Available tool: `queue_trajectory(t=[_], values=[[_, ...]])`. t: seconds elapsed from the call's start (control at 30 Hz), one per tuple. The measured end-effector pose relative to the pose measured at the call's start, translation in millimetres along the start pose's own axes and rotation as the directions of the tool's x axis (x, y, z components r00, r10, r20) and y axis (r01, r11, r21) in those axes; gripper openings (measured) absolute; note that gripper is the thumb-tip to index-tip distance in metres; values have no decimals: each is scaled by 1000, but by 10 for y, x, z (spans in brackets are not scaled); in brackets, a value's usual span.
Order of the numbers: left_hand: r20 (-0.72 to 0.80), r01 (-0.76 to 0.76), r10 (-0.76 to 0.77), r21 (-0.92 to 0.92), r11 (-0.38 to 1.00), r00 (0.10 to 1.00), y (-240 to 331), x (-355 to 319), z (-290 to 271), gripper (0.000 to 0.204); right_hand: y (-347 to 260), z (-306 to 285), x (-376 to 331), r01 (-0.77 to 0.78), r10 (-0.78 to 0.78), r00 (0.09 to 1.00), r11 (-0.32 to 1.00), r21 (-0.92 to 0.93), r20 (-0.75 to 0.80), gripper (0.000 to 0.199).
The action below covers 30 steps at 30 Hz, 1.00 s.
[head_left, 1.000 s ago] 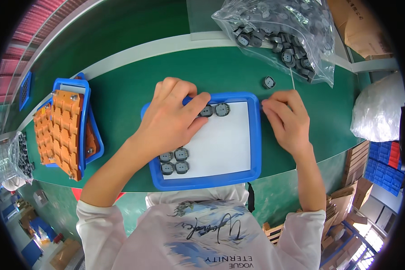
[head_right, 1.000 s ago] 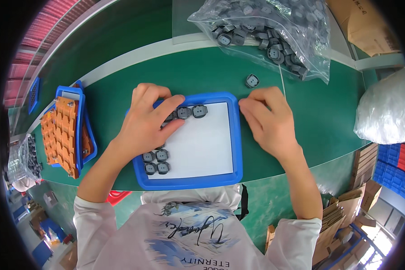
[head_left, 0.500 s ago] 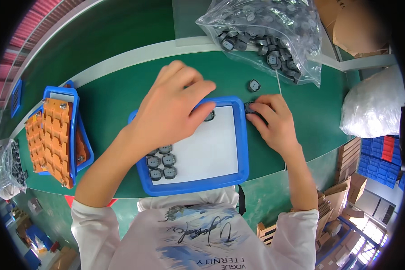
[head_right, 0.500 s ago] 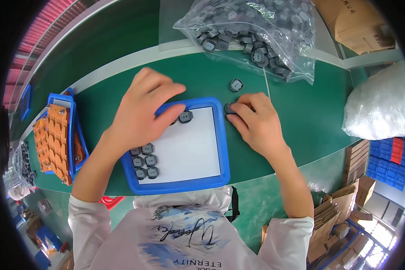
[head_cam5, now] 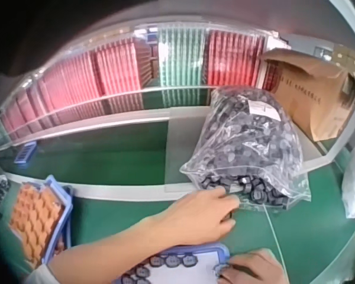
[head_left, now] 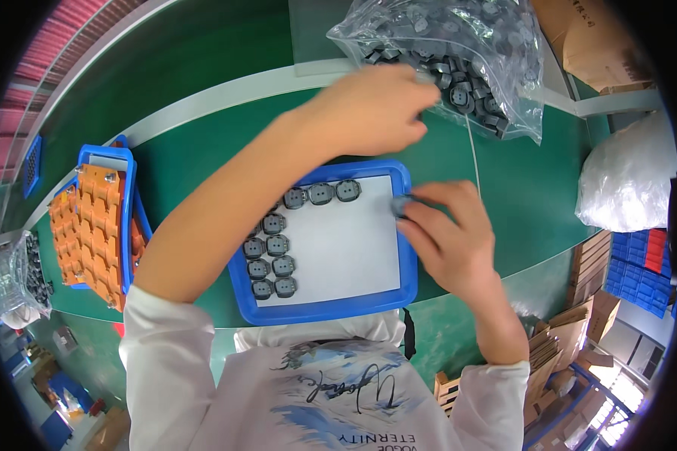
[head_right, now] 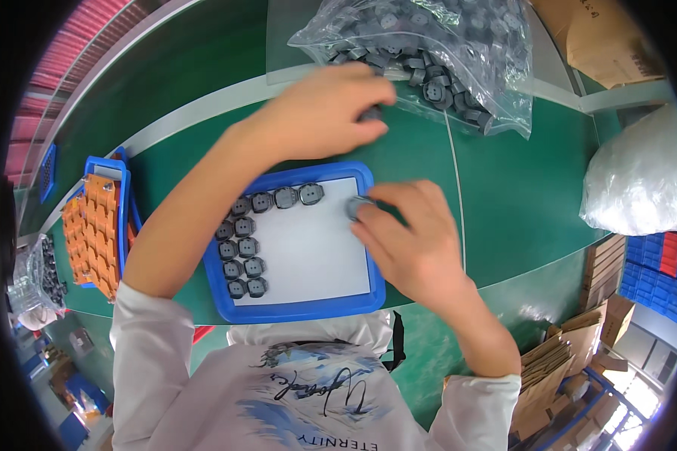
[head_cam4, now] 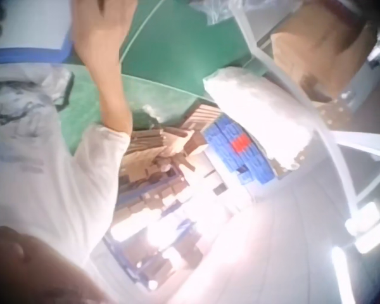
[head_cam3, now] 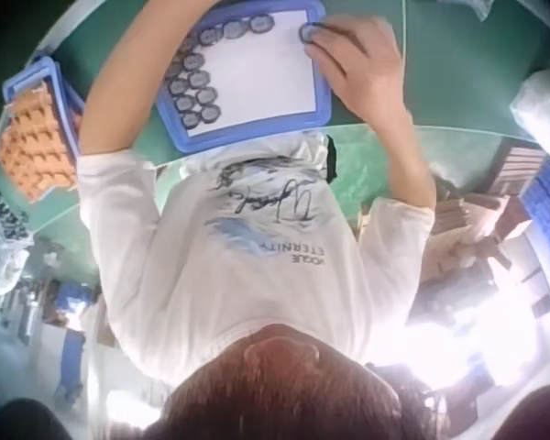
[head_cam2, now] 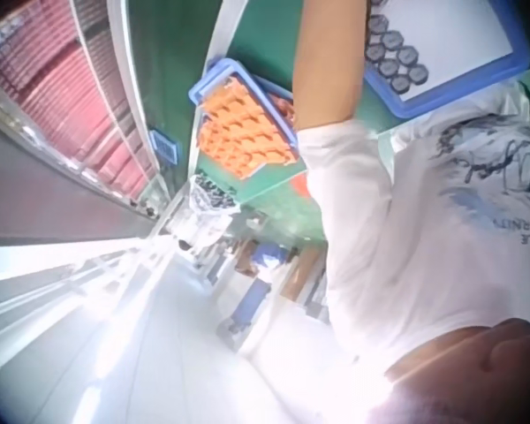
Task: The person is arranging small circular electronic components into blue trays and subsequently into an orange template board at an electronics assembly station.
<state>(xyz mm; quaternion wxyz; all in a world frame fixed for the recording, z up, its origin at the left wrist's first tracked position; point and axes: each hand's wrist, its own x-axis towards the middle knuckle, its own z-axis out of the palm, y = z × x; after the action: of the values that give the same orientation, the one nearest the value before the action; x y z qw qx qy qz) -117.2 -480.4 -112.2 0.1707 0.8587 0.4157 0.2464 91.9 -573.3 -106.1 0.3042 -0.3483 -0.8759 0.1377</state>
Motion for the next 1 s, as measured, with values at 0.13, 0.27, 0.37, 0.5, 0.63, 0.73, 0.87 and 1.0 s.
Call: queue_trajectory(t=[0.13,0.27,0.37,0.5,0.63,0.73,0.87,1.0], values=[[-160,145,-138,30,989,977,190,-663,-456,24,134,304,96,175,-170,984,981,-82,58,24],[-164,221,-193,178,959,967,550,-1315,-475,31,107,206,165,146,-138,970,989,-26,201,20],[-144,150,-127,165,975,981,755,-1530,-163,31,132,230,149,148,-128,971,985,-86,204,20],[-118,221,-202,171,960,972,814,-1635,10,42,114,208,221,147,-125,967,986,-85,220,25],[-86,119,-109,119,986,990,817,-1686,-54,38,357,95,335,12,-7,998,997,-70,69,30],[-116,59,-36,197,979,993,745,-1724,40,22,857,112,487,-138,74,980,920,-367,-183,22],[-142,67,-34,235,970,989,682,-1727,59,31,1244,134,530,-133,79,982,932,-338,-171,11],[-155,73,-51,145,987,987,638,-1742,0,25,1271,130,607,-232,179,962,933,-274,-206,15]])
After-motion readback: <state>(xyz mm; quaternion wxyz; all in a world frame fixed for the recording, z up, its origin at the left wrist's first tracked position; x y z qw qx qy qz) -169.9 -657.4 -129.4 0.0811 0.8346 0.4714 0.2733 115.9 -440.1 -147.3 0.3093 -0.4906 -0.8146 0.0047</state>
